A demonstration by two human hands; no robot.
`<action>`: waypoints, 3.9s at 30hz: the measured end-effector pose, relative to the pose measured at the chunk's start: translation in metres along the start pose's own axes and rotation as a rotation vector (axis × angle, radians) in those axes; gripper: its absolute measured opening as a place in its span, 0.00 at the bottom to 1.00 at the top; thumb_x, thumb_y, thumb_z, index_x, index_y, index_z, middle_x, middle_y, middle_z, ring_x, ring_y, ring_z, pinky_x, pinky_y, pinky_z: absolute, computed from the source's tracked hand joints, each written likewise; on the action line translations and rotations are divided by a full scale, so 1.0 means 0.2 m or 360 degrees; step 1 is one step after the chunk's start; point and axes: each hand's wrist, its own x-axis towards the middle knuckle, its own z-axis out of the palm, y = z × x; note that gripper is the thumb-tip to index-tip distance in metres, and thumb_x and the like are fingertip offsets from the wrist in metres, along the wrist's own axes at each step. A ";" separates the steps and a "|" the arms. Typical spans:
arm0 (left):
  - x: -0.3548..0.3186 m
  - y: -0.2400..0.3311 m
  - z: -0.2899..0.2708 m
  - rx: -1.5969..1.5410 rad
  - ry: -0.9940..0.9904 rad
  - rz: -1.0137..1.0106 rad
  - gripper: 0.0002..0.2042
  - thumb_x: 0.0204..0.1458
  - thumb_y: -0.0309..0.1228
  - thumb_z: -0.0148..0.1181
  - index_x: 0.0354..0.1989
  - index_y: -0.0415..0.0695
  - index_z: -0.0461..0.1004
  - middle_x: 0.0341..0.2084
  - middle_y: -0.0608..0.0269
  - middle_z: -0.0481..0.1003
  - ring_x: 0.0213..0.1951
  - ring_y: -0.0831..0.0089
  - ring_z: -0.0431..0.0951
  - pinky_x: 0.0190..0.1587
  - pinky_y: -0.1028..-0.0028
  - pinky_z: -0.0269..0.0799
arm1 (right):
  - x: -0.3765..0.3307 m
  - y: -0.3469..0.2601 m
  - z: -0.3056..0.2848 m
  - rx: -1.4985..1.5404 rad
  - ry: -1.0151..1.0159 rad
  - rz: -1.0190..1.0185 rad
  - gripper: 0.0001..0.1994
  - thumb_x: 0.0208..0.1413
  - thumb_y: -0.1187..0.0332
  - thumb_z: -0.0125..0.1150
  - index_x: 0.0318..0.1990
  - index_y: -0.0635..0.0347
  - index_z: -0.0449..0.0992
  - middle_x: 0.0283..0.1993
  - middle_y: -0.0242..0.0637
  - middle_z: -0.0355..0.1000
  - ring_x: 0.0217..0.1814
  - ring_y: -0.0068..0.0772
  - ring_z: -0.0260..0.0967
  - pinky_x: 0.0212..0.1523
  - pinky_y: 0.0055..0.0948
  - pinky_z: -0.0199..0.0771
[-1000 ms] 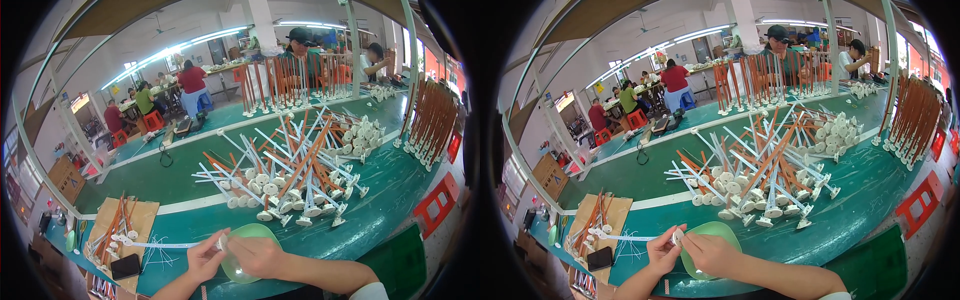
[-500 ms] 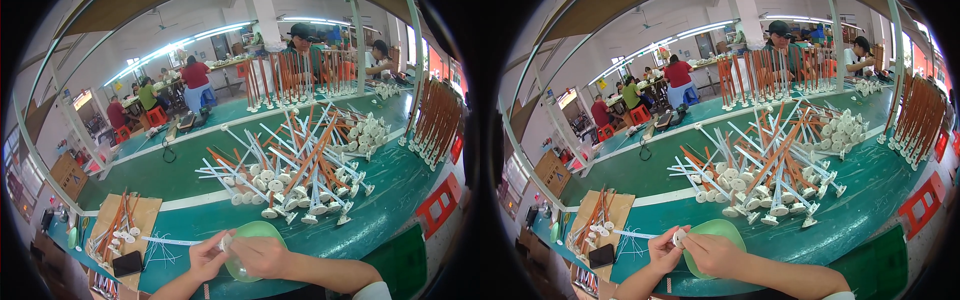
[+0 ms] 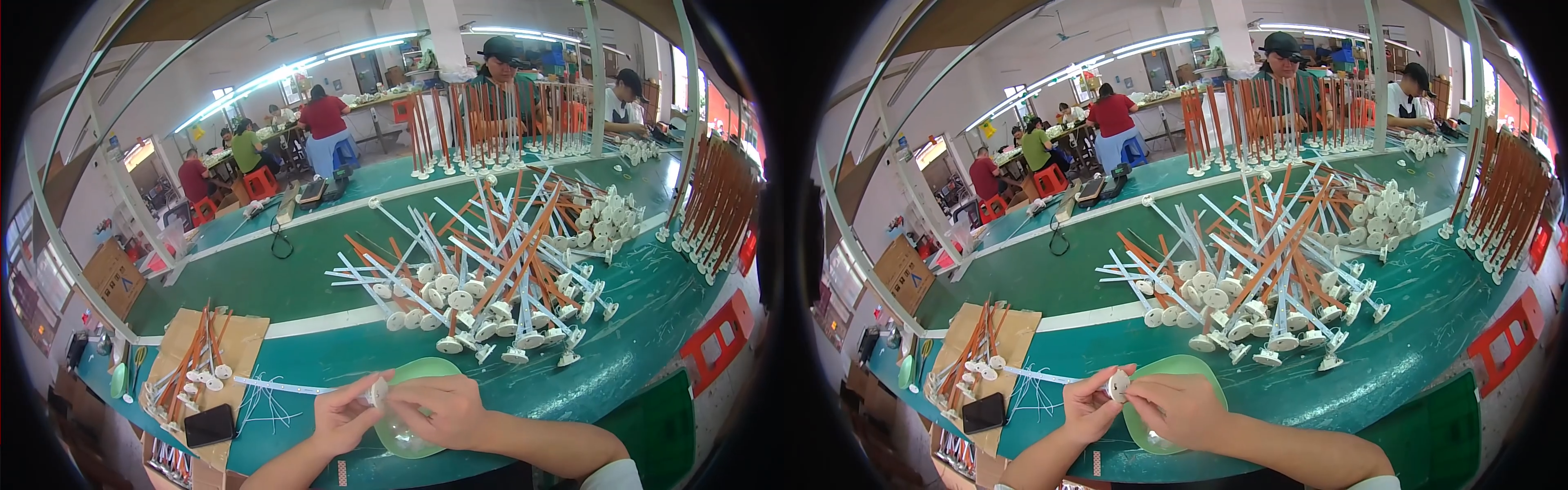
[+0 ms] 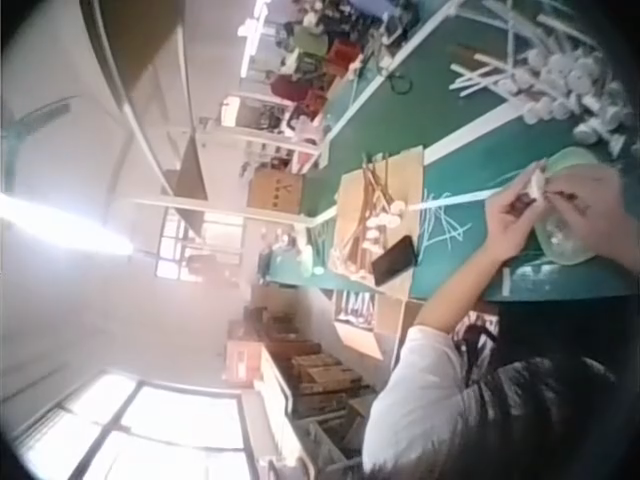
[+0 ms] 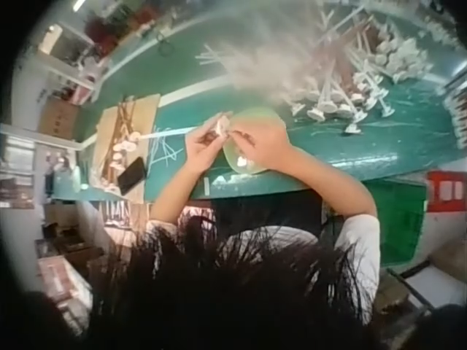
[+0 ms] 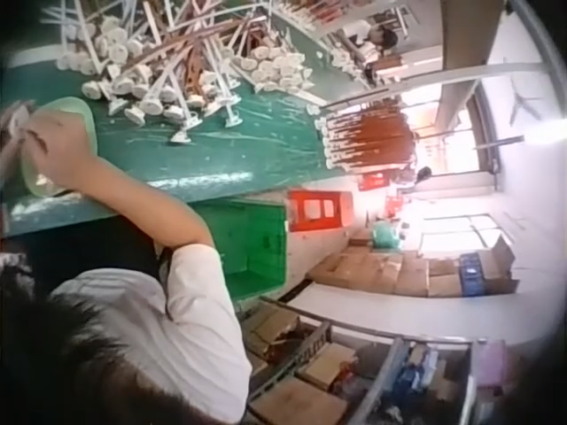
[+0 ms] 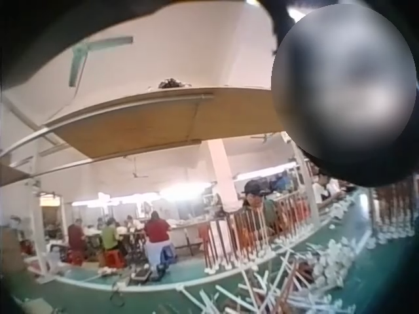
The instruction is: Assembling small light or sparkler components onto circular bases at a production workstation.
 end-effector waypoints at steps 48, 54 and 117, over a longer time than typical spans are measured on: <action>0.00 0.62 -1.02 0.1939 0.0368 -0.0870 0.13 0.54 0.37 0.60 0.36 0.38 0.81 0.28 0.54 0.80 0.32 0.67 0.80 0.38 0.67 0.74 | 0.04 0.04 -0.02 -0.0326 0.0142 -0.0289 0.07 0.41 0.78 0.66 0.30 0.59 0.77 0.28 0.37 0.77 0.26 0.37 0.76 0.25 0.30 0.75; -0.42 0.76 -1.60 0.2993 0.0382 -0.1195 0.17 0.55 0.42 0.54 0.34 0.40 0.80 0.29 0.43 0.79 0.33 0.49 0.80 0.39 0.56 0.74 | -0.01 0.06 -0.01 -0.0320 -0.0008 -0.0360 0.07 0.39 0.77 0.65 0.27 0.56 0.76 0.23 0.33 0.73 0.21 0.34 0.71 0.20 0.29 0.69; 0.08 0.05 0.08 0.1321 0.0003 0.0357 0.20 0.53 0.20 0.56 0.57 0.35 0.69 0.42 0.46 0.78 0.37 0.56 0.82 0.40 0.70 0.78 | 0.04 0.07 -0.03 -0.0339 0.0048 -0.0201 0.14 0.37 0.75 0.73 0.37 0.60 0.81 0.35 0.37 0.78 0.27 0.33 0.74 0.26 0.25 0.75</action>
